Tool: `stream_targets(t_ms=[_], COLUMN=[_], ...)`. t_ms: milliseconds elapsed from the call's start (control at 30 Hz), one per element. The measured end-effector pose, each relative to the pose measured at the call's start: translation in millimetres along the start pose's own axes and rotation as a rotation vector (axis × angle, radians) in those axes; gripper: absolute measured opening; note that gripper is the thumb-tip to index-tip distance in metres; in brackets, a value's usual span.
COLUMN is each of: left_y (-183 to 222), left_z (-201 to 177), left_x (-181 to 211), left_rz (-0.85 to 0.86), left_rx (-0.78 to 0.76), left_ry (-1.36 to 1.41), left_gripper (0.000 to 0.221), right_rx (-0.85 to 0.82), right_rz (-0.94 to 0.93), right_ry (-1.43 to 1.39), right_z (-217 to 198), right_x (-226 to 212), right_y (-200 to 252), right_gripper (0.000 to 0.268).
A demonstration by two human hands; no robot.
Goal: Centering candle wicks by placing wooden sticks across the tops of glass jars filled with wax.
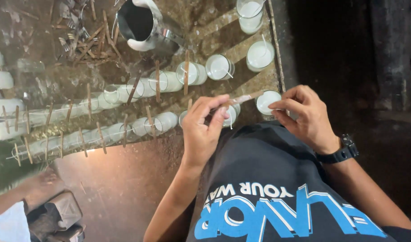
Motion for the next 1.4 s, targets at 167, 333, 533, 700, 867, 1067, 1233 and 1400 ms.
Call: stream_targets(t_ms=[167, 333, 533, 700, 867, 1067, 1233, 1400], left_y=[19, 44, 66, 75, 77, 74, 75, 72], left_z=[0, -1, -1, 9, 13, 11, 10, 9], left_x=[-4, -15, -27, -31, -37, -34, -37, -38], left_rz=[-0.061, -0.249, -0.328, -0.307, -0.248, -0.237, -0.234, -0.205], left_rx=[0.084, 0.255, 0.341, 0.293, 0.253, 0.232, 0.218, 0.217], left_ry=[-0.013, 0.182, 0.138, 0.011, -0.199, -0.27, -0.3, -0.356], left_gripper=[0.017, 0.017, 0.015, 0.013, 0.013, 0.013, 0.013, 0.015], right_rx=[-0.013, -0.061, -0.089, -0.06, -0.048, -0.034, -0.027, -0.015], right_rz=[-0.307, -0.436, -0.43, -0.38, -0.263, -0.219, -0.217, -0.252], right_ry=[0.296, 0.276, 0.216, 0.153, 0.137, 0.143, 0.16, 0.209], right_z=[9, 46, 65, 75, 79, 82, 83, 84], right_x=[-44, -53, -45, -44, -46, -46, -45, -42], right_y=[-21, -32, -36, -34, -30, -30, -30, -32], right_gripper=[0.006, 0.014, 0.022, 0.026, 0.018, 0.015, 0.015, 0.015])
Point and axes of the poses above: each hand's wrist, its own y-axis away from the middle knuckle, its own z-axis out of the palm, x = y × z, the point moved 1 cm from there along -y, towards the middle knuckle, and after that the axes turned 10 degrees about -y, right-handed, at the moved point
